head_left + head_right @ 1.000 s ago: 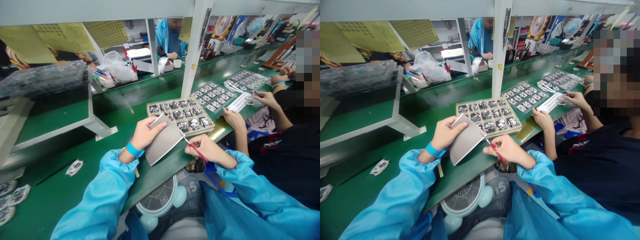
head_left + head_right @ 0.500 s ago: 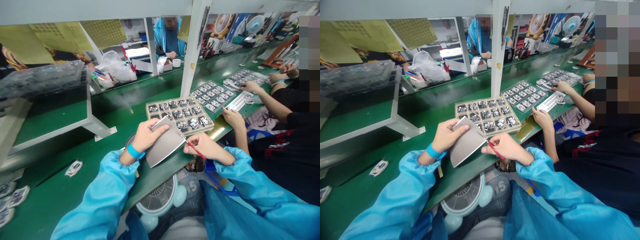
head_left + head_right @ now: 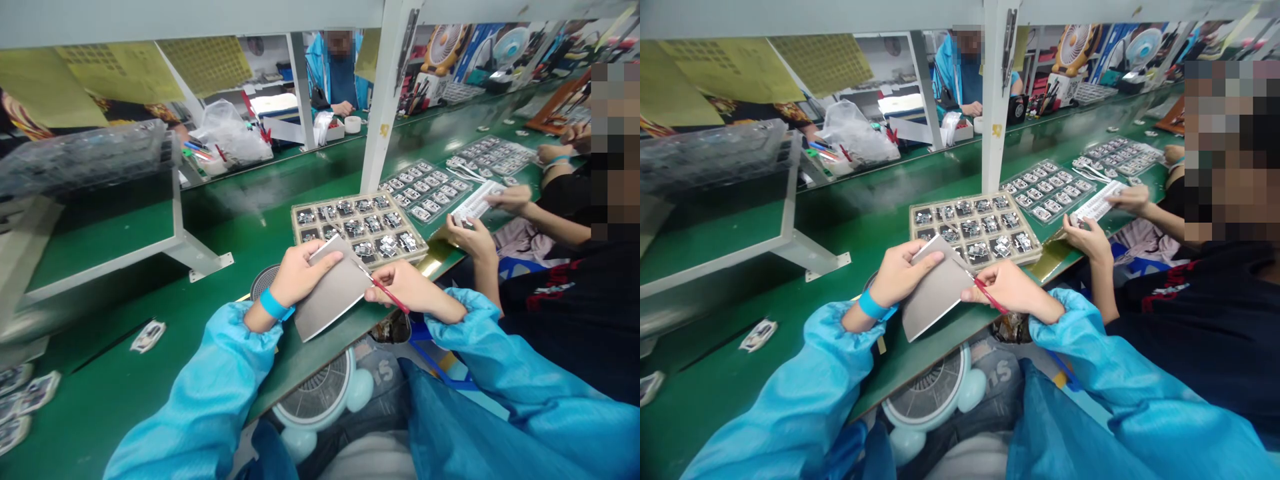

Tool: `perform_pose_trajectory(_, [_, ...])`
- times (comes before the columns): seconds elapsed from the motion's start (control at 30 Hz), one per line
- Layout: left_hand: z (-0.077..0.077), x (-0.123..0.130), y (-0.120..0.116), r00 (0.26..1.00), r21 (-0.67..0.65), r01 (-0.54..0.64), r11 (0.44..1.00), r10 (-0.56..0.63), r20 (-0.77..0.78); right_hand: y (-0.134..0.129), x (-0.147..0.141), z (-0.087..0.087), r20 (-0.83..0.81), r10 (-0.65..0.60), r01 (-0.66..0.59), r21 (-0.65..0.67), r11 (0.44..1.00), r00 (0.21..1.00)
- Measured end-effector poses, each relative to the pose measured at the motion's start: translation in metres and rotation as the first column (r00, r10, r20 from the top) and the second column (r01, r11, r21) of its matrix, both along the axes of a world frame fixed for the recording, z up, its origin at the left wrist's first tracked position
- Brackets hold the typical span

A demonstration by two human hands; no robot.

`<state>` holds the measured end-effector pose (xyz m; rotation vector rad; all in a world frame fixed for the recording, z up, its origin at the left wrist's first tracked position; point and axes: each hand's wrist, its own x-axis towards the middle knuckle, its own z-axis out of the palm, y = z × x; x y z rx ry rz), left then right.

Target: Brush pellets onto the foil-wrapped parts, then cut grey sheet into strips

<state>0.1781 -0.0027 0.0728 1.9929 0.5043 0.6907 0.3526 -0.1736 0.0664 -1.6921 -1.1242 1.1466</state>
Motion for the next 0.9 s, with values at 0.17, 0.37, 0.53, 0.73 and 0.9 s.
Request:
perform_pose_trajectory(0.17, [-0.003, 0.002, -0.001, 1.000, -0.039, 0.012, 0.999, -0.011, 0.008, 0.003, 0.002, 0.000, 0.006, -0.025, 0.025, -0.016, 1.000, 1.000])
perform_pose_trajectory(0.37, [-0.004, 0.002, -0.003, 1.000, -0.039, 0.026, 0.999, -0.026, -0.001, 0.006, 0.002, 0.000, -0.015, -0.018, 0.017, -0.038, 0.999, 1.000])
perform_pose_trajectory(0.53, [-0.004, 0.003, -0.003, 0.998, -0.084, 0.046, 0.995, -0.049, -0.029, 0.012, 0.001, 0.003, -0.035, 0.004, -0.004, -0.001, 1.000, 0.999])
perform_pose_trajectory(0.73, [-0.004, 0.003, -0.004, 0.995, -0.133, 0.072, 0.989, -0.079, -0.055, 0.018, 0.000, 0.001, -0.014, -0.002, 0.003, 0.054, 0.999, 1.000])
perform_pose_trajectory(0.9, [0.000, 0.003, -0.006, 0.993, -0.125, 0.080, 0.989, -0.090, -0.078, 0.021, 0.001, 0.003, 0.027, -0.009, 0.008, 0.028, 1.000, 1.000])
